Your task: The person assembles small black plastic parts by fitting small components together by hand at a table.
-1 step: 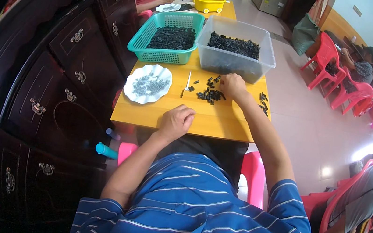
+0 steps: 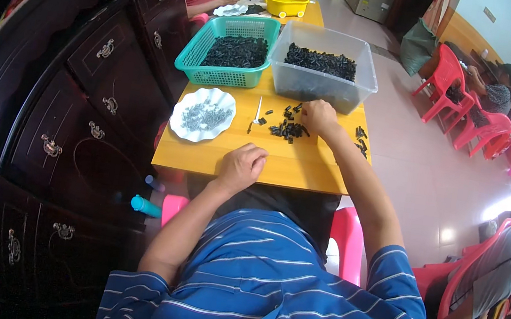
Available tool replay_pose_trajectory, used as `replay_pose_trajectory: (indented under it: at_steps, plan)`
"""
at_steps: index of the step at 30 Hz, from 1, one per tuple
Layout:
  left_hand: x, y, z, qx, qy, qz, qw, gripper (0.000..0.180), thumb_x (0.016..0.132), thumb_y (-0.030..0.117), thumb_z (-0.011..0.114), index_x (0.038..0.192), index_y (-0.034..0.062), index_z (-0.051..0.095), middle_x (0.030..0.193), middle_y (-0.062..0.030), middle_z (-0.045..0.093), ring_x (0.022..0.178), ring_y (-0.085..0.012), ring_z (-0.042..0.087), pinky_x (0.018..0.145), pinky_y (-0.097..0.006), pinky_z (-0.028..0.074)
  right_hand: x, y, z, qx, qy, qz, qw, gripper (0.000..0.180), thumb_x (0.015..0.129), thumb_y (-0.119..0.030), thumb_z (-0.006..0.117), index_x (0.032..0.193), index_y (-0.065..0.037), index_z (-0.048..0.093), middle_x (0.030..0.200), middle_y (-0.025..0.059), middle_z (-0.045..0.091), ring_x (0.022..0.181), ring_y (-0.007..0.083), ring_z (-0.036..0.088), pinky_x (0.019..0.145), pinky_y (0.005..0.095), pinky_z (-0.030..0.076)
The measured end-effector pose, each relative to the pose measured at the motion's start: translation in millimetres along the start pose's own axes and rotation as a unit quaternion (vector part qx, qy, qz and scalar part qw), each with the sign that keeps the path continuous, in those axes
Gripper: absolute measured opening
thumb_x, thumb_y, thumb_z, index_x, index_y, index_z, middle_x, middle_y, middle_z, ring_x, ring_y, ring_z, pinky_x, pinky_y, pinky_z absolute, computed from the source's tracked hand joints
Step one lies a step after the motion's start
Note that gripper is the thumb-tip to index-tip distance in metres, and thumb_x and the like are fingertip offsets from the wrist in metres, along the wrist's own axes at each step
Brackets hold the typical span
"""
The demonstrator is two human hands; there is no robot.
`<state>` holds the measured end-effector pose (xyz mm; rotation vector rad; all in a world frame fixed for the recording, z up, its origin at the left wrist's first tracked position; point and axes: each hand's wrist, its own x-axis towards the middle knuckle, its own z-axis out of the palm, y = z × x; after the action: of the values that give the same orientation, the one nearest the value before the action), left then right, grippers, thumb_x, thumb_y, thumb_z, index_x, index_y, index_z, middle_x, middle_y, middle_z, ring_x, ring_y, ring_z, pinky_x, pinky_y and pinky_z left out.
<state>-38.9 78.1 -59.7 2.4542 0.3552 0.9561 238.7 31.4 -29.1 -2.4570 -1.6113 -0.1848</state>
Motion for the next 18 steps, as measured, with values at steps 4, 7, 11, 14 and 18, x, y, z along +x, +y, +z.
replay_pose_trajectory:
  at_steps: [4,7,11,14,18]
  plan:
    - [0.3,0.2,-1.0,0.001,0.000,0.001,1.000,0.011,0.086,0.009,0.065,0.093,0.0030,0.071,0.086,-0.0133,0.068,0.079,-0.0308,0.068,0.070,-0.038,0.054,5.8,-4.0,-4.9,-0.013,-0.020,0.020,1.000,0.013,0.081,-0.016,0.066,0.087,-0.010,0.076,0.091,0.0178,0.073,0.088,0.0342,0.072,0.079,0.0419,0.058]
    - [0.3,0.8,-1.9,0.000,-0.002,0.000,1.000,0.011,0.086,0.009,0.065,0.093,0.0032,0.071,0.086,-0.0132,0.068,0.079,-0.0306,0.068,0.069,-0.038,0.054,6.9,-4.4,-5.5,-0.018,-0.026,0.017,0.999,0.014,0.082,-0.016,0.066,0.088,-0.009,0.076,0.091,0.0180,0.073,0.089,0.0345,0.072,0.079,0.0420,0.059]
    - [0.8,3.2,-2.9,0.002,-0.007,-0.003,1.000,0.011,0.086,0.009,0.065,0.093,0.0035,0.071,0.086,-0.0132,0.068,0.079,-0.0305,0.068,0.069,-0.038,0.054,10.7,2.2,-2.3,0.002,-0.031,0.008,1.000,0.016,0.080,-0.016,0.065,0.089,-0.008,0.075,0.091,0.0193,0.073,0.090,0.0360,0.071,0.082,0.0440,0.058]
    - [0.8,3.1,-2.7,0.002,-0.006,-0.001,1.000,0.010,0.086,0.009,0.065,0.093,0.0035,0.071,0.087,-0.0132,0.069,0.080,-0.0305,0.068,0.070,-0.038,0.054,12.0,6.3,1.8,0.018,-0.032,-0.004,0.999,0.017,0.079,-0.016,0.064,0.088,-0.007,0.075,0.090,0.0198,0.072,0.090,0.0364,0.070,0.084,0.0448,0.057]
    - [-0.8,0.9,-2.4,0.004,-0.005,-0.003,1.000,0.011,0.086,0.009,0.065,0.094,0.0034,0.071,0.088,-0.0131,0.069,0.080,-0.0309,0.068,0.071,-0.038,0.054,11.5,4.6,2.4,0.037,-0.023,-0.016,0.999,0.017,0.078,-0.017,0.065,0.087,-0.006,0.074,0.088,0.0193,0.072,0.090,0.0357,0.070,0.085,0.0440,0.056]
